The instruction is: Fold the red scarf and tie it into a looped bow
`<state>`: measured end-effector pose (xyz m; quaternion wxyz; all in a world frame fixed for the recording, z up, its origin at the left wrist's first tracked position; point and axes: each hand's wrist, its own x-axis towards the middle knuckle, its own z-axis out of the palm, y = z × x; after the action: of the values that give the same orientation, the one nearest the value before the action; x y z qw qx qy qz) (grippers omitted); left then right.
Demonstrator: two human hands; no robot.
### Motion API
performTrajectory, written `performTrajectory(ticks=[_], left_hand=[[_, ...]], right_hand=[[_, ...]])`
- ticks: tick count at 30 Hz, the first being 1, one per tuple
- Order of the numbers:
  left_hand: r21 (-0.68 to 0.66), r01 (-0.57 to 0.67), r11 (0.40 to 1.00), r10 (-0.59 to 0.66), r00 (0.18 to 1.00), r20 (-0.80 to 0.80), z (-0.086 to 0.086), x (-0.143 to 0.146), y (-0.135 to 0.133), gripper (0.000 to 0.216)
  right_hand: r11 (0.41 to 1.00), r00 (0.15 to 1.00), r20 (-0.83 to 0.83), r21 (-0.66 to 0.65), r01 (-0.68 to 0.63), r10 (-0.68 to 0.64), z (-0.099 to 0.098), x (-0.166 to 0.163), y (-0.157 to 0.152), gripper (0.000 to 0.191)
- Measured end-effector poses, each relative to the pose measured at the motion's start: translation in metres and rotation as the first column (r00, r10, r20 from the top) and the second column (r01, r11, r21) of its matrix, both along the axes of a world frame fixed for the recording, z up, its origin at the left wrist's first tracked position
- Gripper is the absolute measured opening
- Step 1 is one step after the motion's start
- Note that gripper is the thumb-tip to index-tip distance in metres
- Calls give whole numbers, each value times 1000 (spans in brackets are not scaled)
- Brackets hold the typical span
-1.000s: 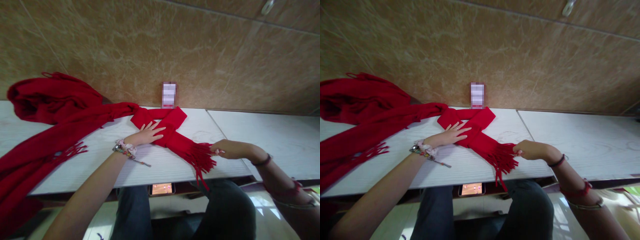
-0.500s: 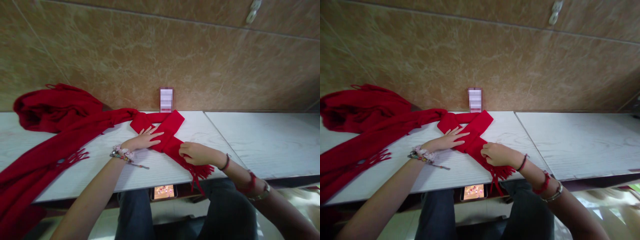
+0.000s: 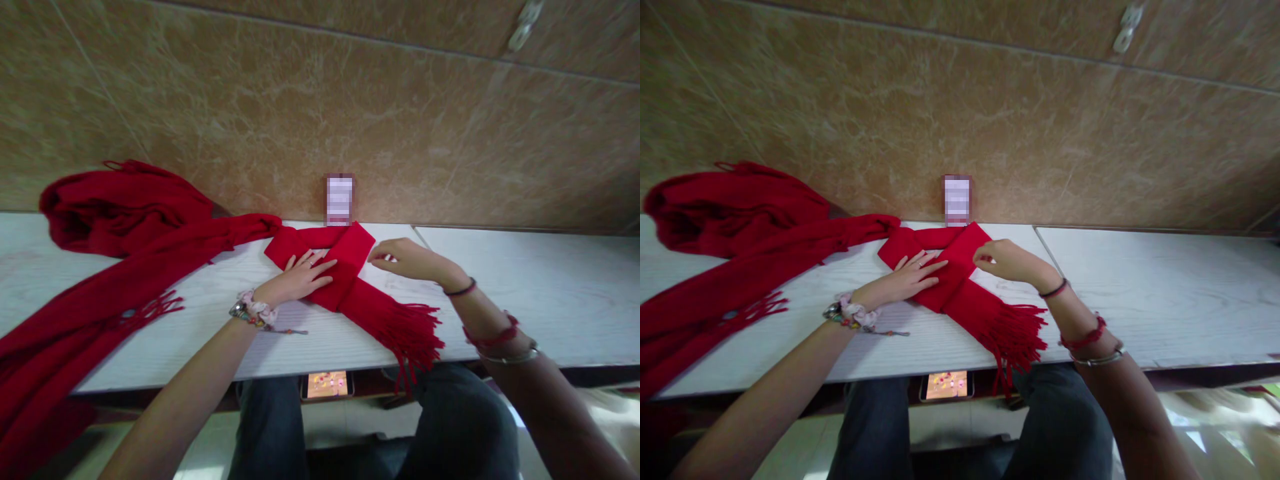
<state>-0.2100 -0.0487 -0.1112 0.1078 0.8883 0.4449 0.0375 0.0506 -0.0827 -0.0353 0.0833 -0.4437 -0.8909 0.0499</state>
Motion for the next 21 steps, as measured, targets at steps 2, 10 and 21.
performTrajectory(ticks=[2,10,21], left_hand=[[83,-107,991,105,994,28,-3,-3,5,53],[-50,-332,942,324,938,-121,-1,-12,12,61],[-78,147,986,-150,988,-40,-5,13,-7,53]], right_hand=[[991,998,-51,132,-15,22,-25,-19,25,28],[970,962,212,133,-203,173,-99,-28,61,33],[843,835,-135,-17,537,-534,-78,-22,115,51]])
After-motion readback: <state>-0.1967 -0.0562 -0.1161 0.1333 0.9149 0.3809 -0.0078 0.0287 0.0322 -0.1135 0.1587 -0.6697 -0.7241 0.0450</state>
